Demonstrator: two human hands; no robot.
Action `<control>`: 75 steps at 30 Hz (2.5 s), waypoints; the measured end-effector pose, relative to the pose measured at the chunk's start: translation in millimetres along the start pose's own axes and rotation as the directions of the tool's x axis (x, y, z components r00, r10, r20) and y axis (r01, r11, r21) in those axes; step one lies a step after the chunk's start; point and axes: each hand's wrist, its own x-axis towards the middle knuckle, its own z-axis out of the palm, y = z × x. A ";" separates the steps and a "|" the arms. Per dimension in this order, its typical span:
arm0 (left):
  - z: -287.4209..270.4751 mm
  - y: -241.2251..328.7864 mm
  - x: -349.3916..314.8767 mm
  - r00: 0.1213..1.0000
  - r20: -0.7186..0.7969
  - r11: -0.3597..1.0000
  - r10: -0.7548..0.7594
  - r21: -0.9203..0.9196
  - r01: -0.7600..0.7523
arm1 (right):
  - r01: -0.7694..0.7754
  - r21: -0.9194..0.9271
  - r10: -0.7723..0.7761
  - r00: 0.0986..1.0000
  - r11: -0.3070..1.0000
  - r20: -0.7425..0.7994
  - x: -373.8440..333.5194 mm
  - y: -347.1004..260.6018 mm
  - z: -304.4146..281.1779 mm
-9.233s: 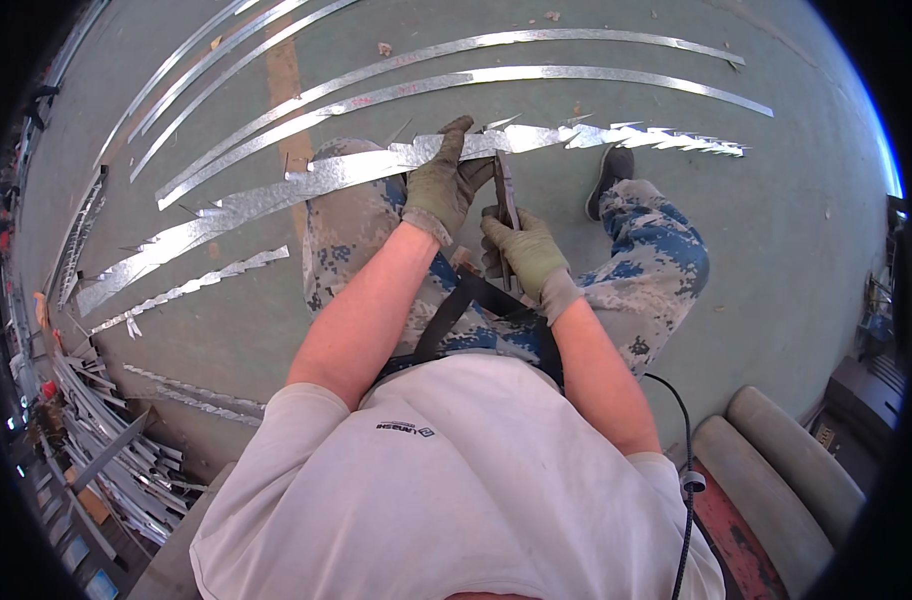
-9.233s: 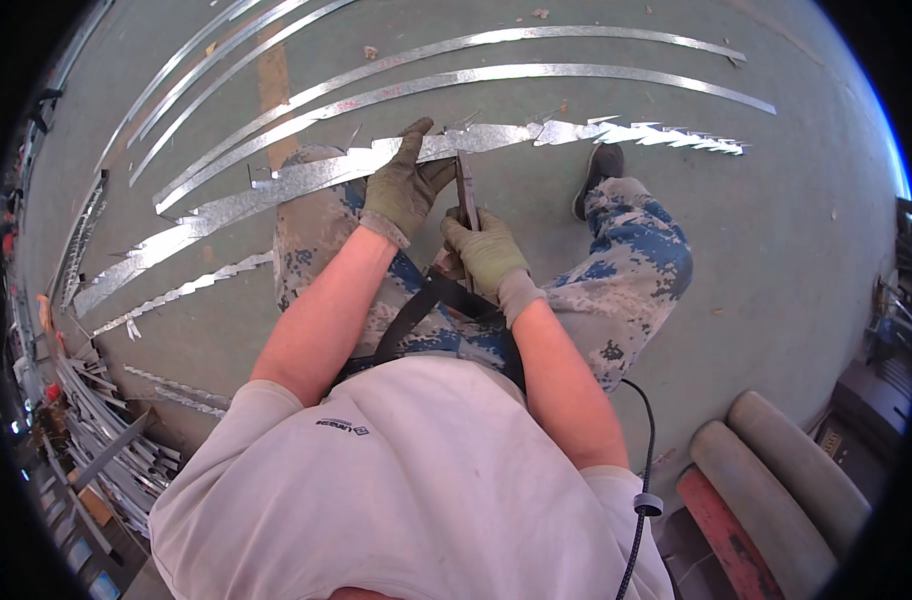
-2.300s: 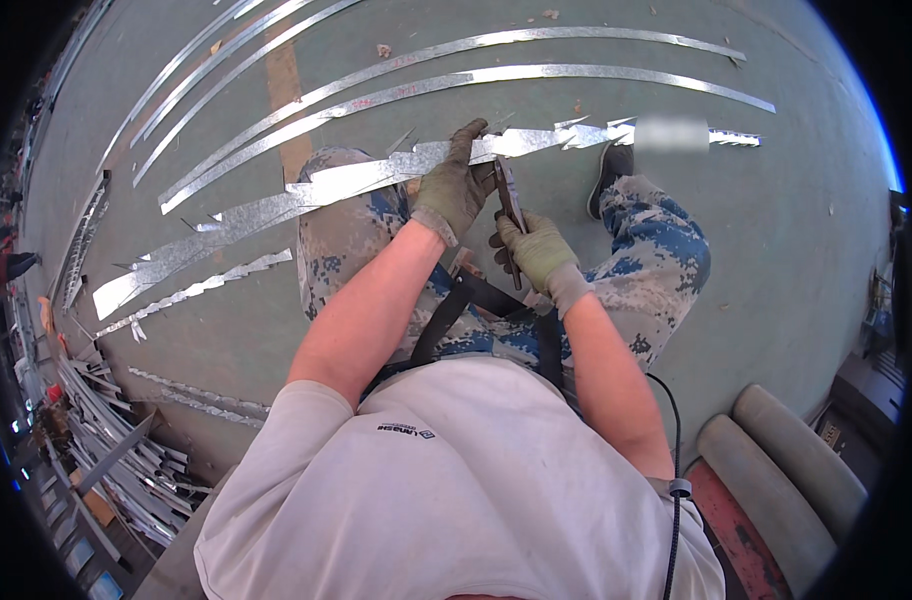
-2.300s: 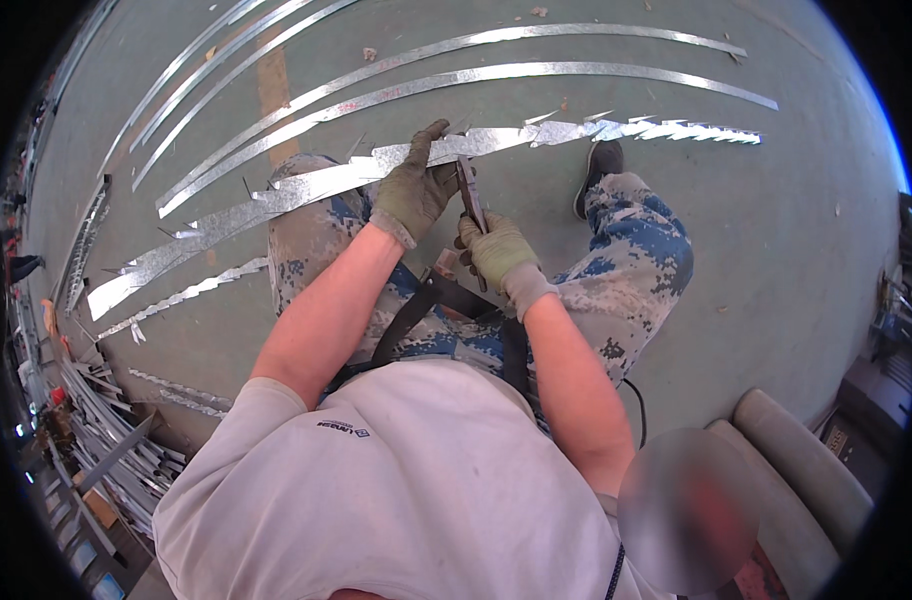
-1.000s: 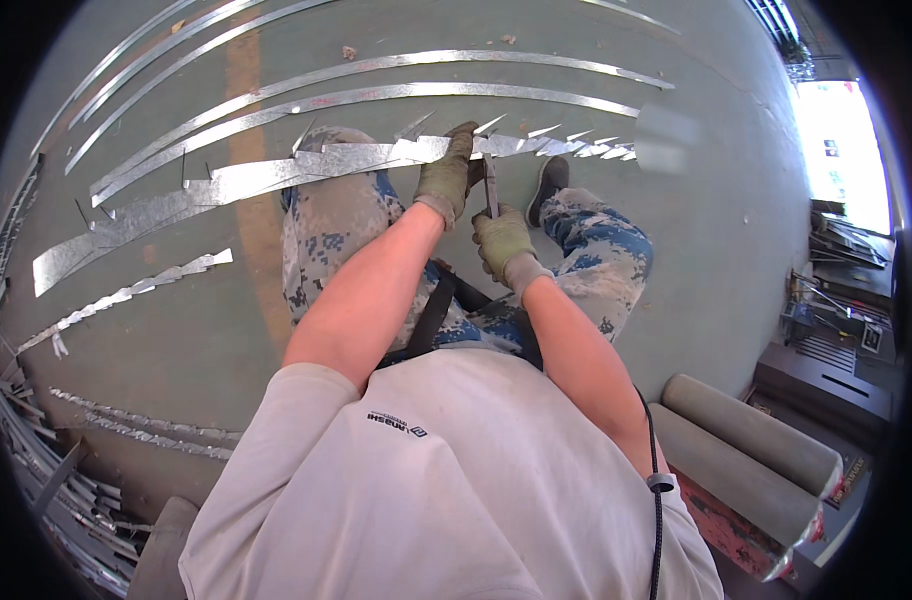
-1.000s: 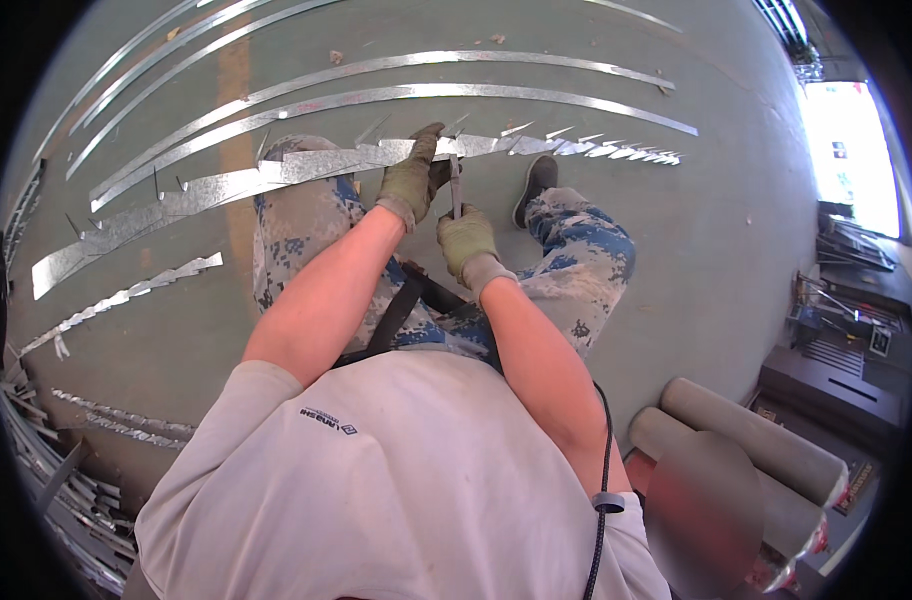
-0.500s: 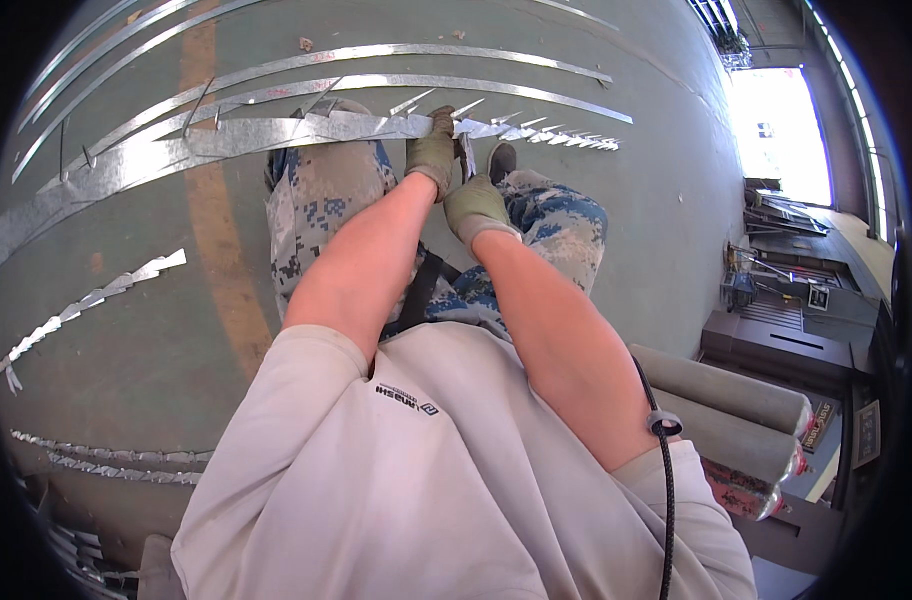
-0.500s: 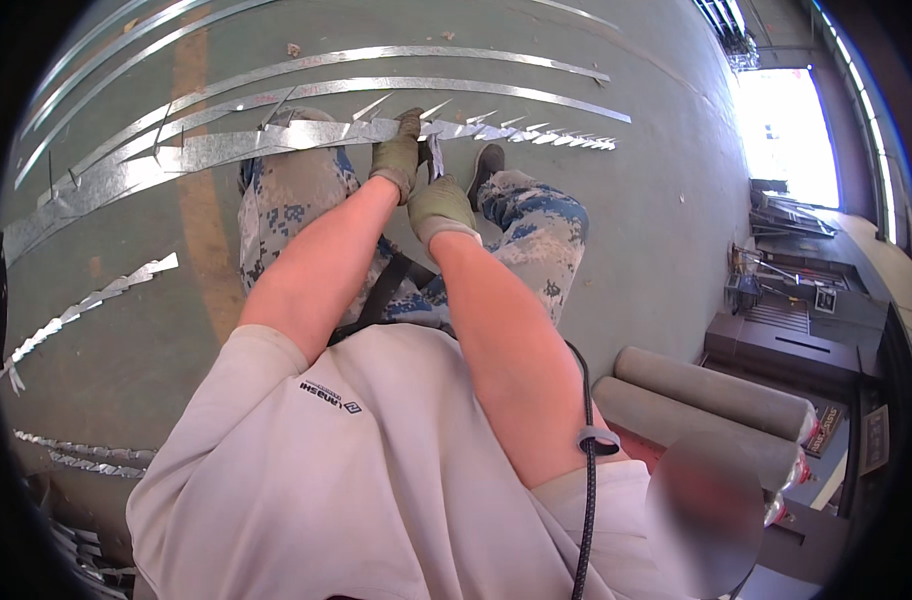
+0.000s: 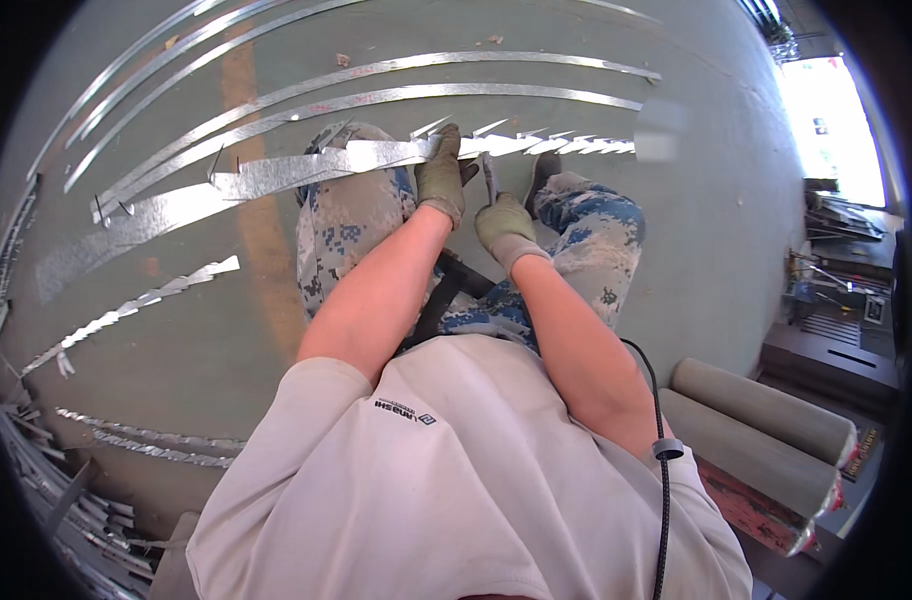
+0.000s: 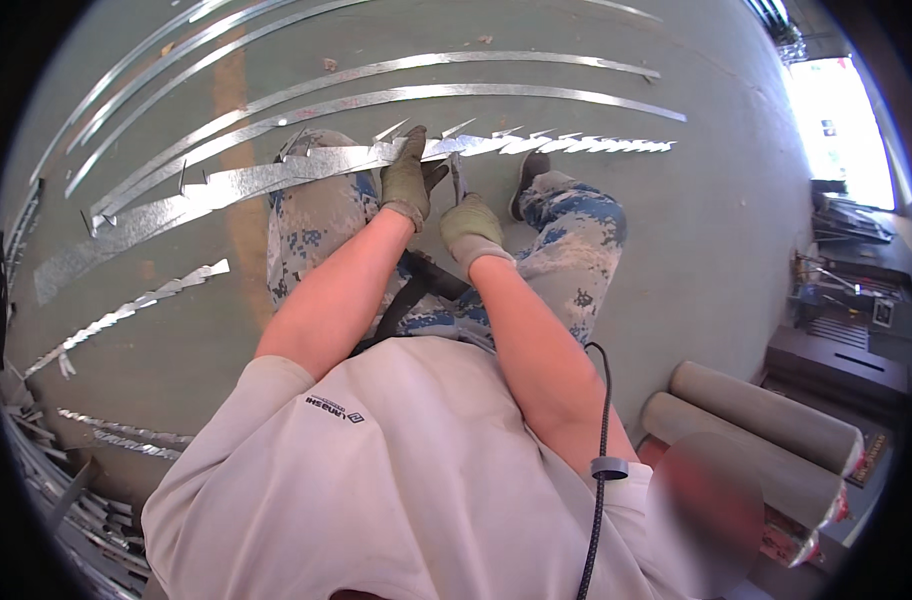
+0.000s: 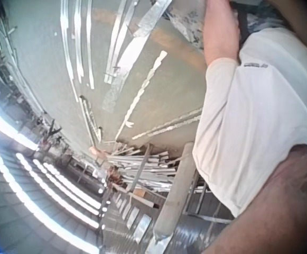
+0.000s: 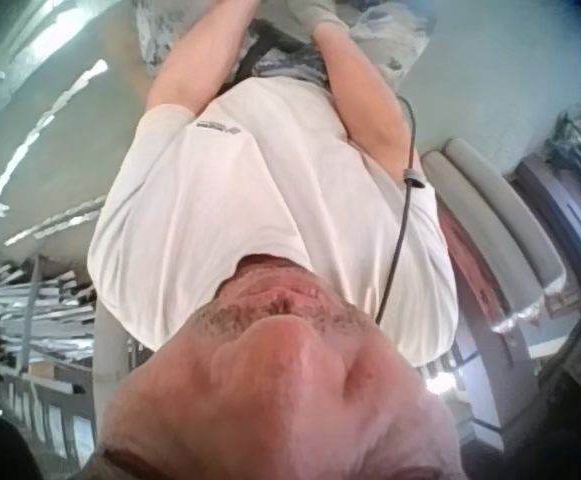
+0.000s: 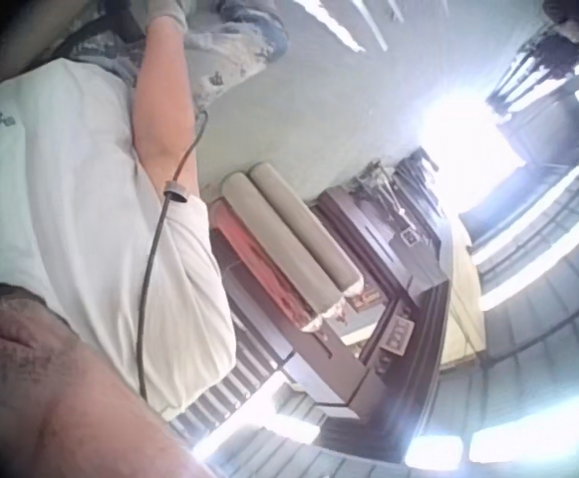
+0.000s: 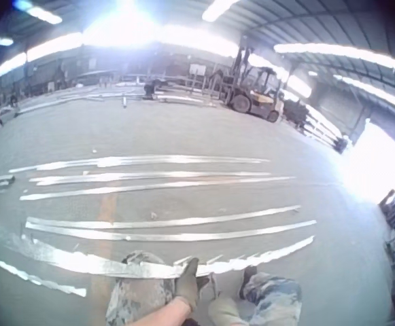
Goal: The person sits on the floor and uses tin snips to cut a long metal strip into smaller, uniform segments. They hold the strip with one hand and cut with the other, placing the cut pieces on the floor.
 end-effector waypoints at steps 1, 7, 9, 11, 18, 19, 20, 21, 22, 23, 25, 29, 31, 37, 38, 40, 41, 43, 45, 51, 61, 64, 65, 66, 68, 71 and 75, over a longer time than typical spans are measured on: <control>1.0 4.8 -2.6 1.000 0.011 1.000 -0.017 0.006 0.017 | 0.012 0.016 -0.011 1.000 1.000 -0.006 4.0 5.0 0.4; -1.7 12.4 -5.8 0.999 0.051 0.993 -0.011 0.117 0.005 | 0.231 0.201 -0.242 0.970 0.952 0.033 16.1 55.5 18.7; -3.7 14.6 -6.2 0.998 0.064 0.992 0.010 0.127 -0.018 | 0.034 0.530 -0.192 0.950 0.847 0.246 5.6 54.9 10.0; -4.9 14.9 -7.2 0.996 0.088 0.992 0.021 0.121 -0.031 | -0.084 0.682 -0.218 0.913 0.726 0.344 2.4 57.2 8.9; -5.6 16.0 -9.0 0.987 0.159 0.995 0.031 0.090 -0.046 | 0.031 0.732 -0.391 0.861 0.680 0.327 28.9 63.7 28.8; -5.1 16.6 -10.1 0.989 0.147 0.994 0.032 0.101 -0.047 | 0.059 0.728 -0.422 0.846 0.683 0.326 31.0 63.6 30.6; -6.0 16.8 -9.0 0.989 0.144 0.995 0.023 0.097 -0.037 | 0.069 0.734 -0.430 0.845 0.676 0.317 32.8 64.5 33.1; -7.2 17.1 -7.9 0.990 0.141 0.995 0.013 0.093 -0.027 | 0.078 0.740 -0.438 0.845 0.668 0.307 34.1 65.2 36.0; -8.6 17.7 -6.9 0.990 0.138 0.996 0.004 0.089 -0.016 | 0.086 0.746 -0.446 0.844 0.660 0.297 35.1 65.3 39.2; -9.6 17.6 -6.6 0.989 0.146 0.995 0.012 0.093 -0.026 | 0.043 0.764 -0.441 0.836 0.644 0.325 33.2 64.1 35.6; -12.6 18.1 -6.7 0.986 0.162 0.994 0.027 0.103 -0.045 | -0.045 0.792 -0.434 0.817 0.609 0.380 29.7 62.4 27.4; -12.6 17.0 -6.4 0.984 0.174 0.994 0.036 0.094 -0.053 | -0.016 0.795 -0.453 0.814 0.606 0.362 36.3 63.7 33.1; -19.3 17.2 -2.7 0.976 0.215 0.992 0.041 0.110 -0.065 | 0.051 0.783 -0.457 0.834 0.620 0.308 41.8 66.0 46.3; -19.9 19.6 -1.7 0.975 0.223 0.999 -0.009 0.046 -0.001 | -0.086 0.761 -0.383 0.824 0.644 0.417 38.0 60.7 28.7; -20.5 19.3 -1.2 0.974 0.228 1.000 -0.018 0.022 0.013 | -0.102 0.762 -0.377 0.822 0.639 0.426 38.1 60.5 27.6; -21.8 19.3 0.4 0.971 0.238 0.999 -0.034 -0.026 0.041 | -0.134 0.765 -0.366 0.818 0.630 0.444 38.1 59.6 24.2; -21.6 19.3 0.6 0.968 0.248 0.997 -0.047 -0.049 0.061 | -0.146 0.774 -0.372 0.812 0.615 0.449 38.4 60.3 22.7; -21.2 19.7 0.7 0.961 0.268 0.990 -0.074 -0.095 0.103 | -0.172 0.792 -0.385 0.801 0.586 0.458 39.9 62.1 21.3; -17.0 21.4 -5.3 0.950 0.301 0.992 -0.087 -0.056 0.109 | -0.218 0.804 -0.399 0.778 0.554 0.486 43.8 63.8 27.5; -17.0 22.2 -5.7 0.943 0.318 0.991 -0.099 -0.051 0.121 | -0.350 0.808 -0.467 0.677 0.475 0.568 46.4 66.8 15.3; -16.8 23.6 -5.4 0.949 0.309 0.994 -0.067 -0.060 0.089 | -0.720 0.679 -0.711 0.402 0.145 0.577 48.2 73.2 0.0; -14.7 22.3 -8.0 0.956 0.290 0.996 -0.049 -0.057 0.069 | -0.781 0.622 -0.783 0.351 0.058 0.513 47.8 74.3 6.3; -15.6 21.8 -8.2 0.954 0.296 0.996 -0.048 -0.059 0.069 | -0.802 0.597 -0.813 0.325 0.033 0.482 47.3 75.1 7.5; -16.6 21.4 -8.3 0.952 0.302 0.996 -0.047 -0.061 0.069 | -0.822 0.569 -0.841 0.301 0.009 0.449 46.5 76.1 7.4; -18.7 22.7 -7.5 0.944 0.325 0.993 -0.053 -0.083 0.085 | -0.858 0.513 -0.875 0.260 -0.015 0.409 46.5 77.8 7.2; -21.2 24.3 -6.1 0.934 0.351 0.986 -0.065 -0.123 0.115 | -0.893 0.450 -0.887 0.216 -0.010 0.407 46.5 78.7 6.3; -20.5 24.3 -2.8 0.939 0.337 0.986 -0.066 -0.122 0.113 | -0.866 0.501 -0.866 0.255 -0.007 0.430 42.8 74.2 8.7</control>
